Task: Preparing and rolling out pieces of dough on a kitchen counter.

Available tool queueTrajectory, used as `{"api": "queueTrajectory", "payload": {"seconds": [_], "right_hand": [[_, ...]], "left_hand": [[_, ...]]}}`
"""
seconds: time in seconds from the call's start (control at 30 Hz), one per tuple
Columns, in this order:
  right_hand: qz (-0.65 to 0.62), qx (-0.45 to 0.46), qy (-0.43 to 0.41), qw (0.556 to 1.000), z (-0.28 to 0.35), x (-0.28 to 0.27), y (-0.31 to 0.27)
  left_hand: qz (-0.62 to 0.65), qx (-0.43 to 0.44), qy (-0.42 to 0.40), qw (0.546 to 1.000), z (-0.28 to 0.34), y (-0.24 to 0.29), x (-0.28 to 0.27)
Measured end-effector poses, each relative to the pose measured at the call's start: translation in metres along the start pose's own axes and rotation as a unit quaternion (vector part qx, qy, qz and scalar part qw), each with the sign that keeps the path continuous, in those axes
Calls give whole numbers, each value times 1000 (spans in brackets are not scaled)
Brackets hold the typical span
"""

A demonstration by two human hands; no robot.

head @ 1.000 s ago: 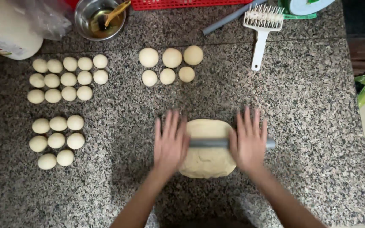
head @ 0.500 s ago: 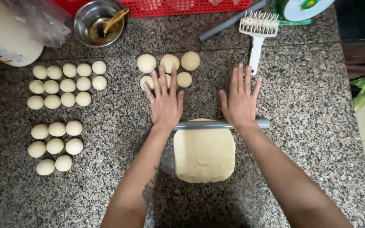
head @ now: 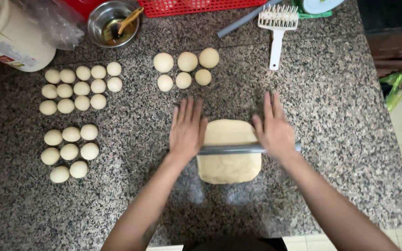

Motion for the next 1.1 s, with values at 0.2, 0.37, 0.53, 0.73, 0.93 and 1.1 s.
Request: {"api": "queueTrajectory", "payload": {"seconds": [0.2,0.37,0.53,0.73,0.93,1.1], "right_hand": [[-2,0,-3,1000,-11,14,6],[22,25,-63,997,33,30,13],[137,-54,20,989,90,33,13],[-2,-129,35,991,150,23,11],[7,-199,61,978,197,13,19],[-45,-188,55,980,173,-6,15]], "left_hand": [[55,-90,-88,991,-2,-3,-5],[71,-122,-175,974,40,7,-5],[-36,-97,-127,986,97,26,3],[-63,-34,-43,997,155,54,-21],[-30,71,-2,997,206,68,-43],[-12,108,32,994,187,48,-44]]}}
Point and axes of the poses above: each hand's wrist, its own z-axis away from the middle knuckle, its own x-axis out of the palm, y = z × x, the point moved 6 cm from there along -z, towards the middle knuckle, and after that the axes turned 10 degrees about -z, right-handed, at the moved point
